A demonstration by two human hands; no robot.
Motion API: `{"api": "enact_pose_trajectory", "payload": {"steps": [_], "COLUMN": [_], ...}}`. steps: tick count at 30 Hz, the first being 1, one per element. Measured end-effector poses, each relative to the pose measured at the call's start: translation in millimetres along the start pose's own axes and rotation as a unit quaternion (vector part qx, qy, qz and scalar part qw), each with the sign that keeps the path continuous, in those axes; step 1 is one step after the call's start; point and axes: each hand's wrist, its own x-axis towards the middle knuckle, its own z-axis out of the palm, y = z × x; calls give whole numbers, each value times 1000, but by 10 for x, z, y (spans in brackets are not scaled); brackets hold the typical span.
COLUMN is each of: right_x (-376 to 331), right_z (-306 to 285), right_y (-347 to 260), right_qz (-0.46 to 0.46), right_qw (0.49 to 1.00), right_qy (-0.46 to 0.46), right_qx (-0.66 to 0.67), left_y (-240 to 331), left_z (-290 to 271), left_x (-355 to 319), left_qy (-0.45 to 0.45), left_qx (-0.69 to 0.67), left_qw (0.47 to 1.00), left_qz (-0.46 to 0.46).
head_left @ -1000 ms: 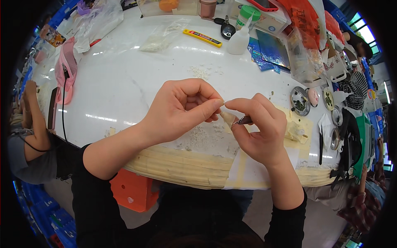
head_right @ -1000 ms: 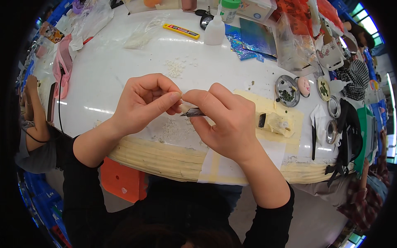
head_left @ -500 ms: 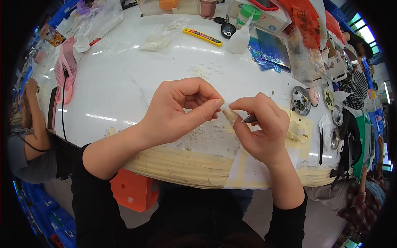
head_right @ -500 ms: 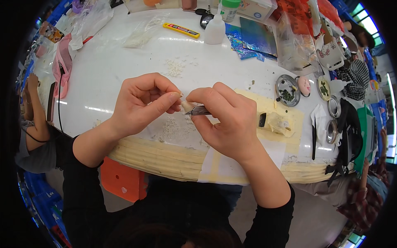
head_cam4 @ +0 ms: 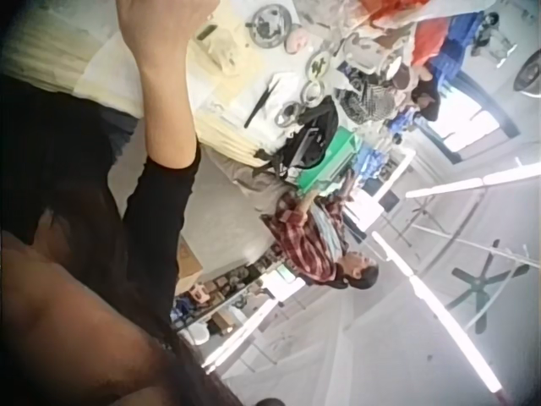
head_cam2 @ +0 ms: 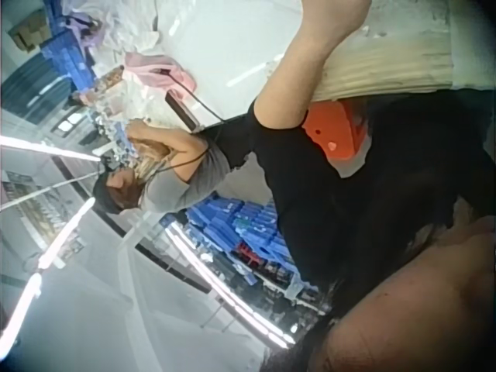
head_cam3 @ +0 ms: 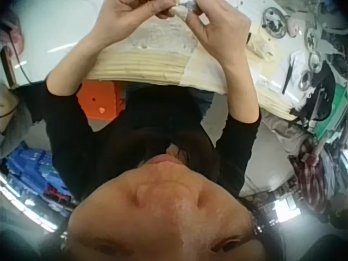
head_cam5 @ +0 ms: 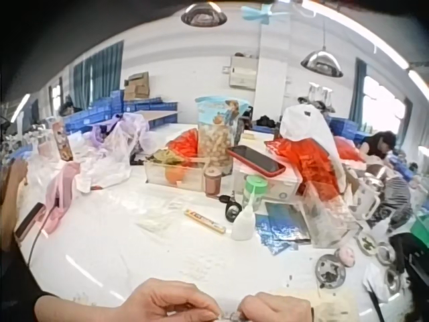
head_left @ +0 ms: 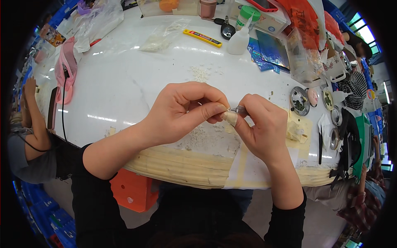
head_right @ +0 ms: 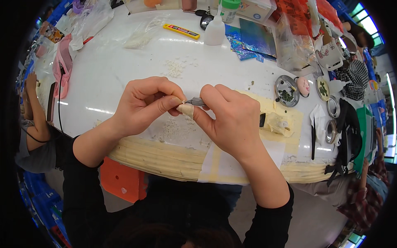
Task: The person is using a craft knife to carve and scrape a small cylindrical object on a workbench.
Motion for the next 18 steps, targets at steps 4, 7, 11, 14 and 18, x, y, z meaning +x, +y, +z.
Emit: {"api": "enact_pose_trajectory", "payload": {"steps": [4,7,11,14,18], "right_x": [-1,-6,-8,-8,-11], "right_z": [-5,-1,-7,-6,-11], "right_y": [-10,2,-8,-6,0], "right_qz": [-1,-5,0,1,4], "right_qw": [1000,1000,999,999,1000], "right_qy": [-1,1,-10,-13,-12], "right_qx": [-22,-29,-35,-33,-29], "left_y": [6,28,57,59,64], "left_z": [-6,-6,-15,-17,-5], "left_x": [4,6,9,8,11], "left_qy": [-3,0,1,4,8], "left_qx": [9,55,108,107,71], "left_qw": [1000,998,994,994,997], "left_qz": [9,16,26,27,14]}}
